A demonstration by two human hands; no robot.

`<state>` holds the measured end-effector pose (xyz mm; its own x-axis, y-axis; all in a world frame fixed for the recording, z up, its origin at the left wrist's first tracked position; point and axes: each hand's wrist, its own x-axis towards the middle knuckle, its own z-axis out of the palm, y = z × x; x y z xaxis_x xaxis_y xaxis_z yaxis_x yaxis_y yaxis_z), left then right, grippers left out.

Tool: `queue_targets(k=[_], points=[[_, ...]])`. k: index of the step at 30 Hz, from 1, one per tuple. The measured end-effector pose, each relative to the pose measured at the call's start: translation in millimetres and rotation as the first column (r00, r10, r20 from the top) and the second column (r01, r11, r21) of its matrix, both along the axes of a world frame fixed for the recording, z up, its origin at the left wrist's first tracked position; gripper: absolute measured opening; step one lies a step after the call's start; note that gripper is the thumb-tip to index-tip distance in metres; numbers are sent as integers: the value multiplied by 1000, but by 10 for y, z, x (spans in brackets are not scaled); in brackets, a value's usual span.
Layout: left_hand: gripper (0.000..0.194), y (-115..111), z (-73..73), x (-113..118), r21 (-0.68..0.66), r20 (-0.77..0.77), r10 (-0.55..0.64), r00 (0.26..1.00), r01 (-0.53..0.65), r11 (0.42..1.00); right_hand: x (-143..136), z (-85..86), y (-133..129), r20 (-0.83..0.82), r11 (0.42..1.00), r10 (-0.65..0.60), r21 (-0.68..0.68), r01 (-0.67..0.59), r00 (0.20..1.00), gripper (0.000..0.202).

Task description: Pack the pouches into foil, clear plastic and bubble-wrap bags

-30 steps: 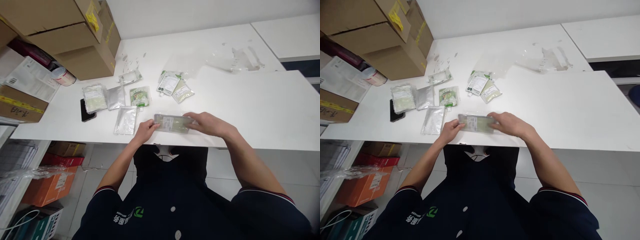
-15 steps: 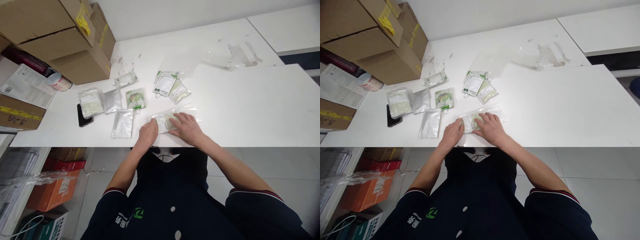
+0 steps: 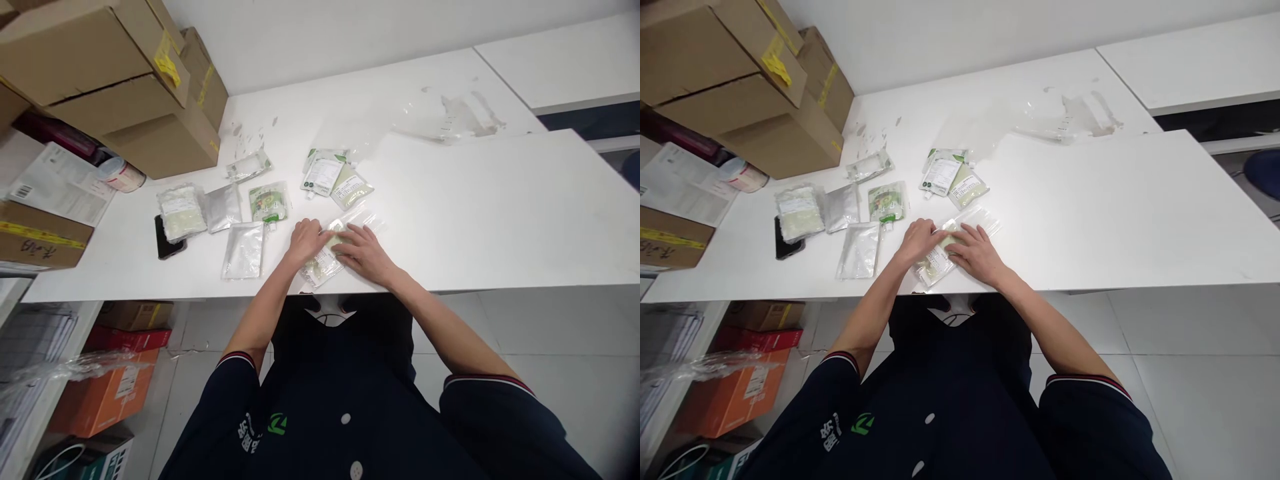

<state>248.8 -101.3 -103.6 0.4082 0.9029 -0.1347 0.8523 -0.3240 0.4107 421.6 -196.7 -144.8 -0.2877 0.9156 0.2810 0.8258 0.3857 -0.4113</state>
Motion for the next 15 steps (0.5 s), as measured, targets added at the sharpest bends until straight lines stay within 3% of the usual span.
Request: queue_targets(k=[2, 4, 6, 8, 10, 13, 15], points=[[28, 7, -22, -35, -74, 174, 70, 982, -58, 996, -27, -11, -55, -6, 974, -225, 33, 225, 974, 36], [28, 13, -61, -87, -185, 366, 165, 916, -102, 978, -32, 10, -96, -43, 905, -425, -30, 425, 904, 46], [22, 12, -116, -125, -295, 556, 243, 795, -85, 952, -12, 56, -93, -144, 859, -507, -163, 485, 850, 53], [25, -3, -159, -138, -373, 706, 282, 650, 3, 928, 16, 114, -38, -350, 860, -499, -315, 402, 793, 57], [51, -22, -171, -137, -400, 797, 272, 540, 134, 906, 31, 167, 56, -591, 880, -454, -416, 230, 667, 58], [63, -11, -148, -153, -372, 850, 200, 487, 286, 883, 11, 221, 208, -776, 894, -417, -445, 59, 473, 56], [57, 31, -136, -193, -349, 849, 146, 508, 331, 877, -6, 244, 287, -805, 892, -416, -451, 18, 423, 56]])
